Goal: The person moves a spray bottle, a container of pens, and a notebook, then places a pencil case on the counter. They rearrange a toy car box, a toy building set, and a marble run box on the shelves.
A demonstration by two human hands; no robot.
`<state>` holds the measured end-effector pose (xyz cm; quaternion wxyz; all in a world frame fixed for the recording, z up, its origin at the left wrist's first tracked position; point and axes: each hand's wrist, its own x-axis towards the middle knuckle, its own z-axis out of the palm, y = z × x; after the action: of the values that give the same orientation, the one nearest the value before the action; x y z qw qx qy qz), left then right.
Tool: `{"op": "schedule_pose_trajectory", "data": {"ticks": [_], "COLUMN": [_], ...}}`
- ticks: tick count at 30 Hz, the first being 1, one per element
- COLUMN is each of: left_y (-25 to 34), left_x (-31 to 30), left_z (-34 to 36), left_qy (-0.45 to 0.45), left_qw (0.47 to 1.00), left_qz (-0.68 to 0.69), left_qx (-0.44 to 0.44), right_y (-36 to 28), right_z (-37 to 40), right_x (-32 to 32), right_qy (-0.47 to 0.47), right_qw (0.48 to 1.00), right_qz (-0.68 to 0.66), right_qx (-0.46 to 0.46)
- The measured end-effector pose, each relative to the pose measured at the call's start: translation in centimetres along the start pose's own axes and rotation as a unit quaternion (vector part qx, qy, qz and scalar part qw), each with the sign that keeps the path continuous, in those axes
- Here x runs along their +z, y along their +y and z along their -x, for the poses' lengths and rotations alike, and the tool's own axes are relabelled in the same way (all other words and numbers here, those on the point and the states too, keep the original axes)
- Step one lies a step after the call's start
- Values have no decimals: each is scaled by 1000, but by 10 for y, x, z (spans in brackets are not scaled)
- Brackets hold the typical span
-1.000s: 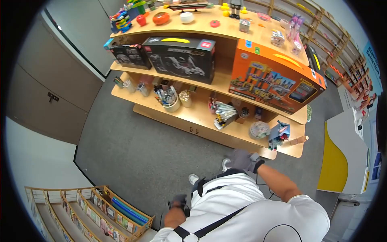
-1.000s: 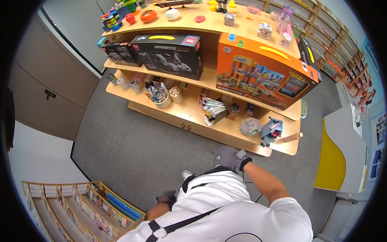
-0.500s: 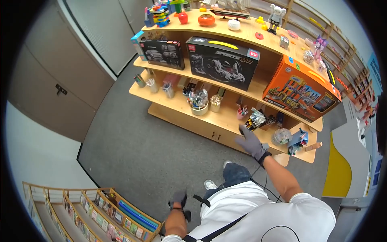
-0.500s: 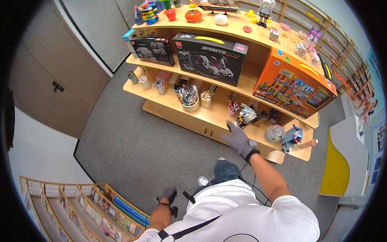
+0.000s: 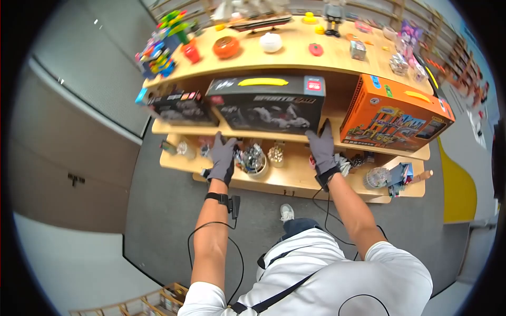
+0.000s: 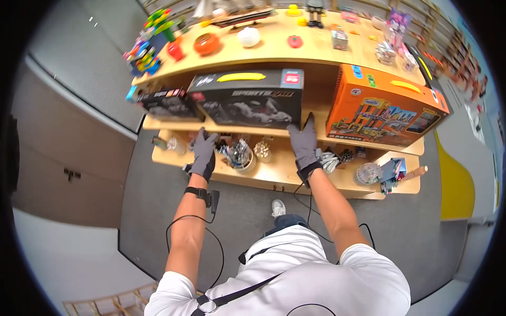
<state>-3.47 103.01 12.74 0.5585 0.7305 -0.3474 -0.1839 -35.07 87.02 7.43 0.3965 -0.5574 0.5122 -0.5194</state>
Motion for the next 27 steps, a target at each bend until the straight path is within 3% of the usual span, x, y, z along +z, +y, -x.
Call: {"op": "schedule_pose_trajectory", "data": {"ticks": [3, 7, 10, 12, 15, 23, 27], "left_y": [-2, -8, -6, -4, 2, -3, -15], "left_x": [16, 21, 35, 35, 35, 34, 32], "left_z": [-68, -90, -73, -69, -66, -71, -74], "left_qy": [13, -132, -99, -101, -97, -121, -130], "left_qw": [995, 989, 993, 994, 995, 992, 990], "left_qz": [-82, 64, 51, 40, 24, 37, 62], "left_qx": [50, -25, 42, 33, 25, 12, 7], "right_y": [7, 1, -25, -22, -7, -4, -17], "right_z": [0, 8, 4, 12, 15, 17, 19], "right_x": [13, 9, -2, 0, 6, 16, 14], "right_qy": [-16, -31, -46, -63, 0, 27, 8], "right_qw": [999, 992, 995, 995, 996, 993, 992], "right_qz": [-6, 97, 82, 73, 71, 90, 122], "right_qx": [-50, -68, -35, -8, -63, -65, -33]}}
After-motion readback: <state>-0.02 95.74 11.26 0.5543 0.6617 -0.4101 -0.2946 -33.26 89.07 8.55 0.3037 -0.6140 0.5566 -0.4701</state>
